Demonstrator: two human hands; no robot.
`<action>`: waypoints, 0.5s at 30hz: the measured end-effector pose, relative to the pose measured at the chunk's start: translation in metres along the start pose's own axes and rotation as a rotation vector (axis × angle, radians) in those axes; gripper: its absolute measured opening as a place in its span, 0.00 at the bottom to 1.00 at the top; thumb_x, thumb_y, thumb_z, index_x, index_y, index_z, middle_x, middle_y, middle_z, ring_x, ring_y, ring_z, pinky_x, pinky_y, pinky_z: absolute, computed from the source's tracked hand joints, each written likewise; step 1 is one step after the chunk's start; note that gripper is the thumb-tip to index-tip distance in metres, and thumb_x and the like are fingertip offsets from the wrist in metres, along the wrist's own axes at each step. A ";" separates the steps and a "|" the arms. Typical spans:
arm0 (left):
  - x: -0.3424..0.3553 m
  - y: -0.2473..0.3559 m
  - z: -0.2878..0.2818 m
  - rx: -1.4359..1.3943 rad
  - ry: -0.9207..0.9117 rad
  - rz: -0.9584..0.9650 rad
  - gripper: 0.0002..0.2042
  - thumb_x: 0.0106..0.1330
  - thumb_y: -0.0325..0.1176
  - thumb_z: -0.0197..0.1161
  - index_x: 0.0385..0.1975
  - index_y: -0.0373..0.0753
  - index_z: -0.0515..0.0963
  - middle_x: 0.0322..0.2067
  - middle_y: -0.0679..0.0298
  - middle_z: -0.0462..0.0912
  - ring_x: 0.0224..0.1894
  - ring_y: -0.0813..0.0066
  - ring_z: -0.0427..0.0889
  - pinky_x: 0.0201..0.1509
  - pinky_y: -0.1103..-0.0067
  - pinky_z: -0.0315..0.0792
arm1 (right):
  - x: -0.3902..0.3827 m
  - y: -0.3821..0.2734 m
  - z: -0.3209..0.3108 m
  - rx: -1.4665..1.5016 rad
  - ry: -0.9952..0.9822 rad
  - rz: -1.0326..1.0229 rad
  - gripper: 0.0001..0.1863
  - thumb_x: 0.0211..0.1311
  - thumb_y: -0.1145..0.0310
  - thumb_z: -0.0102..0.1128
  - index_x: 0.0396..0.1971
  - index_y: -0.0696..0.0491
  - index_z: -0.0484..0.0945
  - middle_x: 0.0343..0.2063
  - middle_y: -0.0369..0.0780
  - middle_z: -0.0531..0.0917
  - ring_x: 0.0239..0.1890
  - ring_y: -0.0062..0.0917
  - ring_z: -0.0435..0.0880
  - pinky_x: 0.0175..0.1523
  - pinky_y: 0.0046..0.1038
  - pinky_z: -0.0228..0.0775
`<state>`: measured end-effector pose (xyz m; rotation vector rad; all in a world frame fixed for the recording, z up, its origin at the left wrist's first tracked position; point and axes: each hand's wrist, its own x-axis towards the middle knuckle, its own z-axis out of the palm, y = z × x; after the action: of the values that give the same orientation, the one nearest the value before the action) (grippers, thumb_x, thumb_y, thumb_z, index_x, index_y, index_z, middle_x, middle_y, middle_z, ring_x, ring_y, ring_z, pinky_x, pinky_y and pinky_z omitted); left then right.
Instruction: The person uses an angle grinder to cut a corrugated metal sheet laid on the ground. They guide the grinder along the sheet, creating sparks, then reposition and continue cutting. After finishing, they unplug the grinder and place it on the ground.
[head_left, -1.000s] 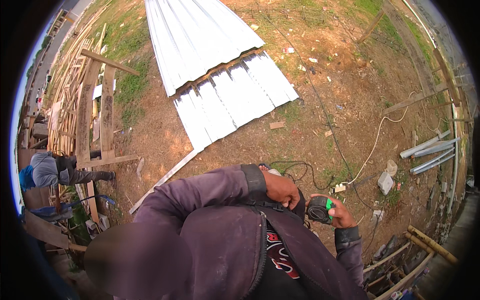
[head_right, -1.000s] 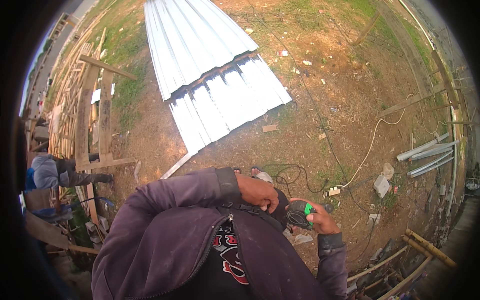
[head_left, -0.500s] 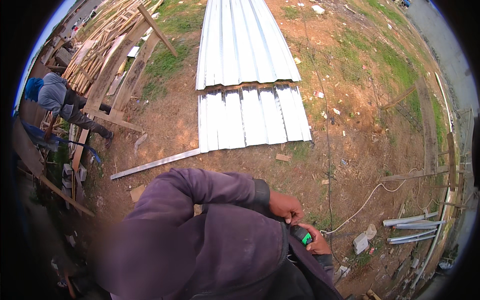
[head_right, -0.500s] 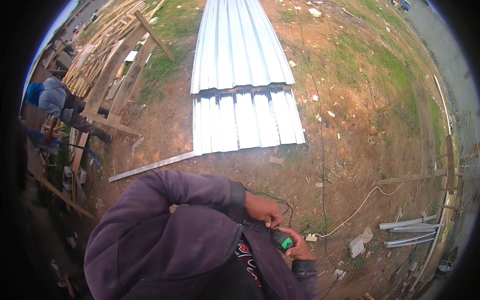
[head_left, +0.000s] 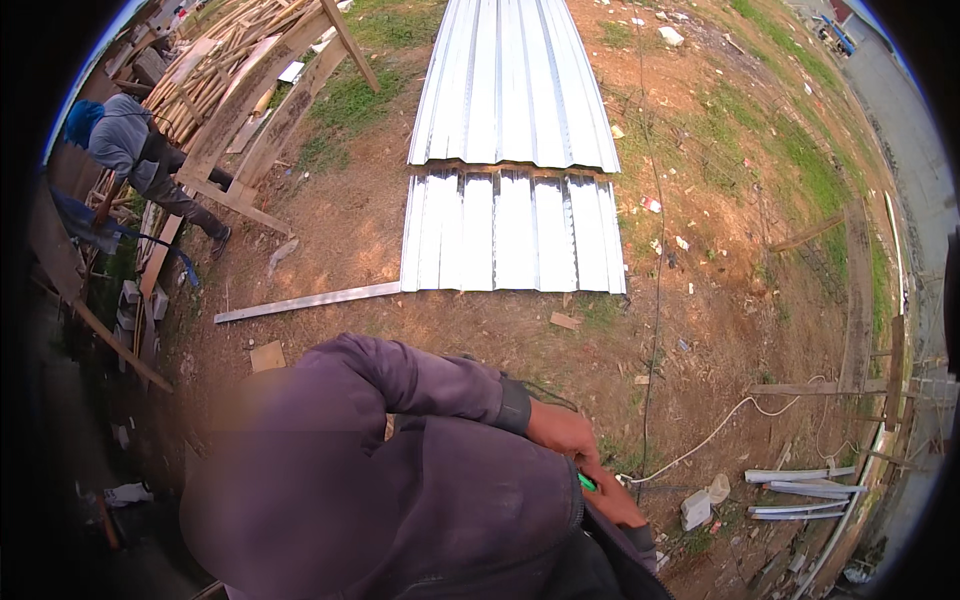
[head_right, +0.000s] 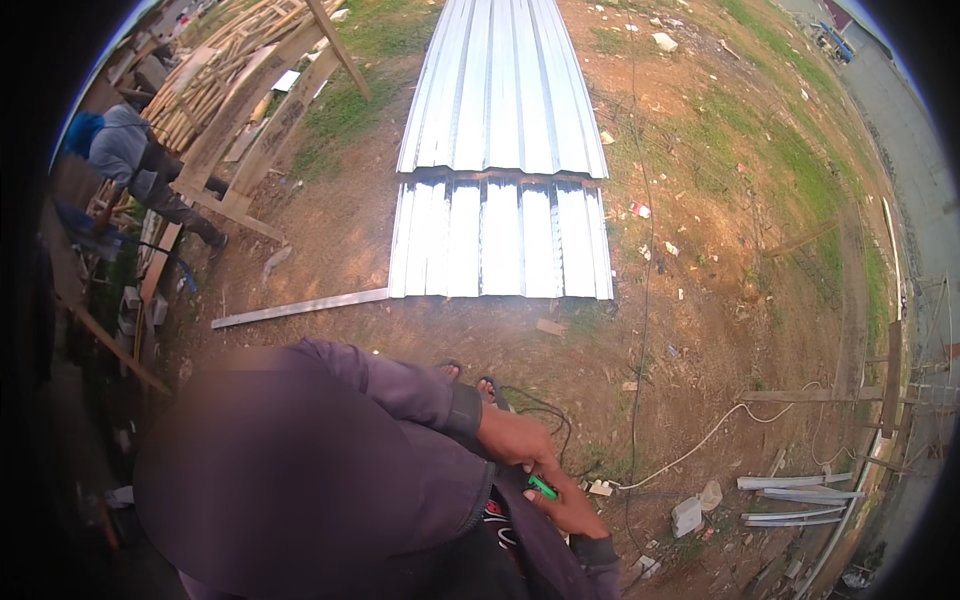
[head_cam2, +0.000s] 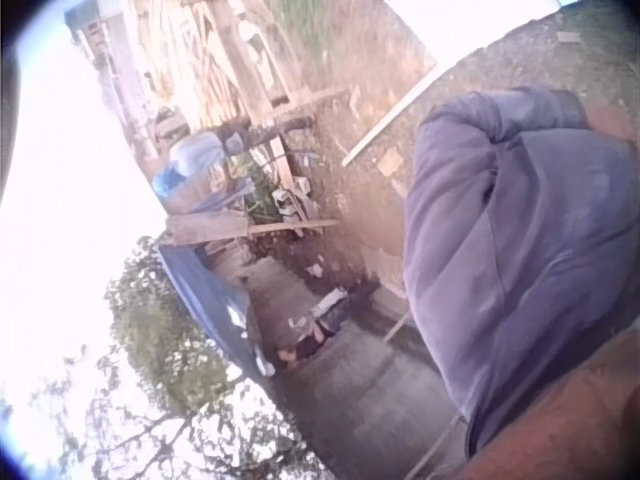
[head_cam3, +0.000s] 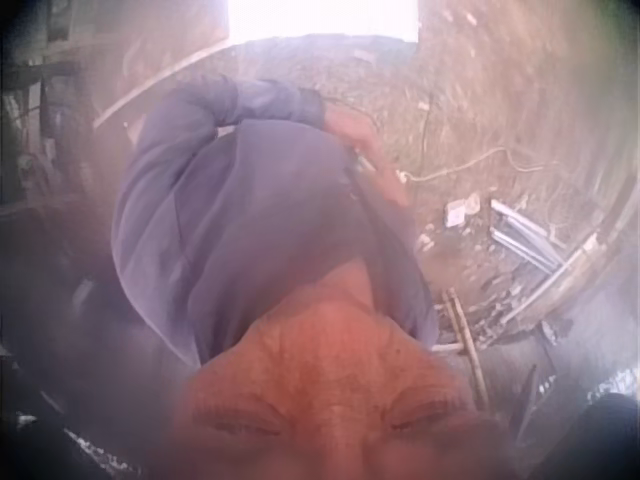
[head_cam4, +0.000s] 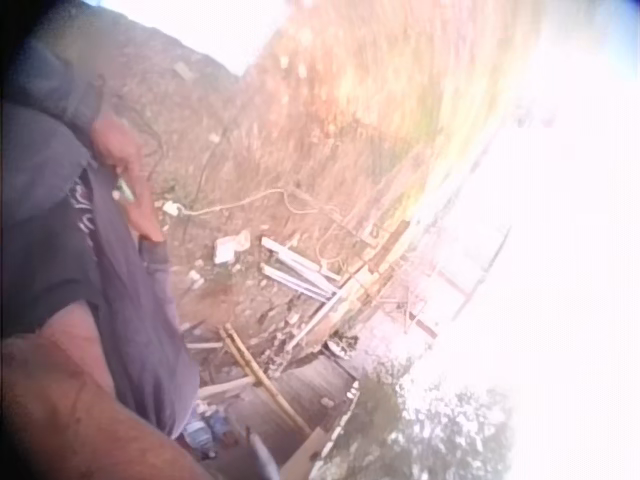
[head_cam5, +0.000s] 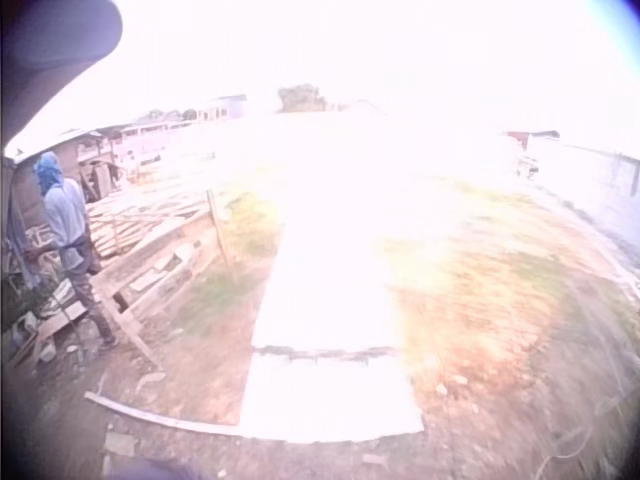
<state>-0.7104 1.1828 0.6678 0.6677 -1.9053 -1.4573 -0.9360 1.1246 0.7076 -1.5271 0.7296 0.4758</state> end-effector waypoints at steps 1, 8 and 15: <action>-0.002 0.005 0.000 0.037 0.015 0.008 0.09 0.52 0.22 0.59 0.34 0.31 0.76 0.28 0.52 0.80 0.32 0.51 0.79 0.35 0.65 0.68 | 0.000 0.005 -0.004 0.098 -0.078 0.003 0.26 0.59 0.64 0.68 0.56 0.58 0.74 0.52 0.41 0.78 0.56 0.24 0.74 0.60 0.30 0.64; 0.013 0.011 -0.011 -0.013 -0.191 -0.066 0.09 0.52 0.22 0.60 0.34 0.32 0.75 0.26 0.53 0.79 0.30 0.59 0.77 0.35 0.65 0.66 | 0.013 0.063 -0.024 0.276 -0.294 0.160 0.31 0.56 0.72 0.62 0.62 0.59 0.68 0.55 0.37 0.76 0.60 0.25 0.71 0.64 0.29 0.61; 0.031 0.000 -0.015 -0.114 -0.413 -0.191 0.07 0.54 0.21 0.57 0.33 0.33 0.71 0.25 0.60 0.74 0.29 0.67 0.76 0.31 0.69 0.70 | 0.024 0.099 -0.026 0.346 -0.332 -0.022 0.33 0.61 0.65 0.65 0.64 0.59 0.66 0.59 0.40 0.74 0.60 0.26 0.72 0.67 0.33 0.60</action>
<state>-0.7203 1.1509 0.6765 0.5365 -2.0847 -1.9306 -0.9912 1.0972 0.6221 -1.0978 0.5038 0.5398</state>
